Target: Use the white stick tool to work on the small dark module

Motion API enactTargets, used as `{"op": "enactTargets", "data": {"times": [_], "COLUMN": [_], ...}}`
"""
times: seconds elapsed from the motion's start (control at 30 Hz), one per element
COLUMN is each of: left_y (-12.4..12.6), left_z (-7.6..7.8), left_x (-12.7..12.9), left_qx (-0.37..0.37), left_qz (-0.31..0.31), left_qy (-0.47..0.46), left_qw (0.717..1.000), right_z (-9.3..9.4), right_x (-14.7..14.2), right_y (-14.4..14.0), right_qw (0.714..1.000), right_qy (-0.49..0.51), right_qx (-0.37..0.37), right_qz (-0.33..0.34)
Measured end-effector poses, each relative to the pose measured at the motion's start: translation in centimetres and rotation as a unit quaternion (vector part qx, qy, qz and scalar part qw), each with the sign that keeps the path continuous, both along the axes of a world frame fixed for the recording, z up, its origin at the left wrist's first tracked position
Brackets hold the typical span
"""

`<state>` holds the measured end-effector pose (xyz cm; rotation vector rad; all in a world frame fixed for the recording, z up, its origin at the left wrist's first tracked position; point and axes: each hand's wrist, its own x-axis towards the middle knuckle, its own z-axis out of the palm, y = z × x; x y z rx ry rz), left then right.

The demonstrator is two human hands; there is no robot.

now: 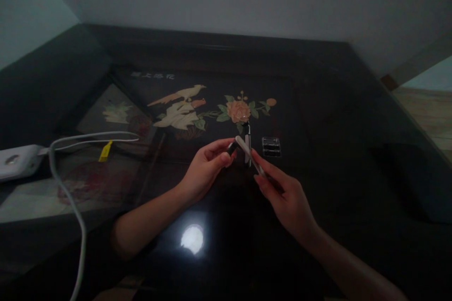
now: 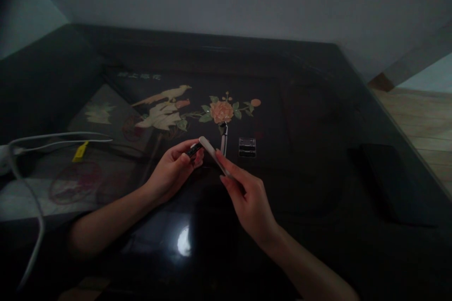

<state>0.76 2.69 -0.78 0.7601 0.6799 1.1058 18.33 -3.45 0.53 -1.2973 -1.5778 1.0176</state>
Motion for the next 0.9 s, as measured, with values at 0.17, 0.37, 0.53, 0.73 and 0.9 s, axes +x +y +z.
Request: {"op": "enactTargets", "data": {"times": [0.17, 0.37, 0.53, 0.73, 0.9], "left_y": [-0.07, 0.0, 0.01, 0.05, 0.08], "left_z": [-0.01, 0.21, 0.11, 0.16, 0.02], "left_x": [-0.04, -0.12, -0.11, -0.09, -0.12], "left_qx": [-0.002, -0.002, -0.006, -0.002, -0.005], "left_qz": [-0.004, -0.01, -0.009, -0.012, -0.013], "left_qy": [0.003, 0.003, 0.004, 0.002, -0.01], "left_qw": [1.0, 1.0, 1.0, 1.0, 1.0], "right_z": [0.07, 0.52, 0.67, 0.67, 0.6], "right_x": [-0.03, -0.37, -0.51, -0.4, -0.05], "right_y": [-0.1, -0.45, -0.93, -0.71, -0.17], "right_qw": [1.0, 1.0, 0.999, 0.999, 0.998], "right_qy": [0.003, 0.0, 0.019, 0.011, 0.001], "right_qx": [-0.002, -0.003, -0.012, -0.041, -0.063], "right_qz": [-0.004, 0.013, 0.042, 0.017, -0.011]}}
